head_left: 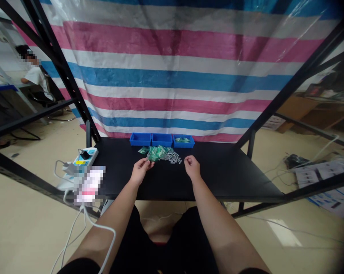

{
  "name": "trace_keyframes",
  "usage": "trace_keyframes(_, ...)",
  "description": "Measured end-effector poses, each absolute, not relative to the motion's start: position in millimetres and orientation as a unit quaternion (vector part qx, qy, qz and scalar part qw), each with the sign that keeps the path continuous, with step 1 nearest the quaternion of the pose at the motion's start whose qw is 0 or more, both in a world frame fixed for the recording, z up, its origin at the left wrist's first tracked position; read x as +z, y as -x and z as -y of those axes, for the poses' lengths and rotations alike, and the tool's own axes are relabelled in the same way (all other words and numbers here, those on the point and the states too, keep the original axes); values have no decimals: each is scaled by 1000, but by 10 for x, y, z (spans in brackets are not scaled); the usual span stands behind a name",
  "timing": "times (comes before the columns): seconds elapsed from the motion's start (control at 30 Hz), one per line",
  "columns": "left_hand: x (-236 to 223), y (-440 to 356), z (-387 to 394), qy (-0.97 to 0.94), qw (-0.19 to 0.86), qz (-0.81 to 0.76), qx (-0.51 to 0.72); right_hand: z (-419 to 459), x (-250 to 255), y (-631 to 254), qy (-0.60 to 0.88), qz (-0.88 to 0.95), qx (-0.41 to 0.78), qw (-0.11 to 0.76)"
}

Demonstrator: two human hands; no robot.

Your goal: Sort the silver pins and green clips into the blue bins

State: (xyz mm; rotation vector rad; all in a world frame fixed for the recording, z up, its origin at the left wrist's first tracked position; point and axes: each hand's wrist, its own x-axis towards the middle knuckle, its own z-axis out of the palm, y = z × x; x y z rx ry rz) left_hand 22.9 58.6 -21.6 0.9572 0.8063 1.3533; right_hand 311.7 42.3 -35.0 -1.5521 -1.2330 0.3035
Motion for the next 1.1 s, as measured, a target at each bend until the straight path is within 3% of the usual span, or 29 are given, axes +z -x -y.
trace_keyframes(0.3,-259,-229,-591,-500,565,-372,540,-253,-125,-2941,574,622,76,527)
trace_keyframes(0.57,-201,-246,-505,-604,528,-379,462,-89,17,-2599,460,726,202,469)
trace_keyframes(0.8,-213,-238,-501,-660,515,-334,433,-243,210,-2551,467,735,292,395)
trace_keyframes(0.97,-215,-276,-503,-638,541,-345,426,-764,300,-3076,547,662,199,472)
trace_keyframes(1.1,-205,-292,-489,-671,507,-364,401,-1327,483,-3556,604,663,28,442)
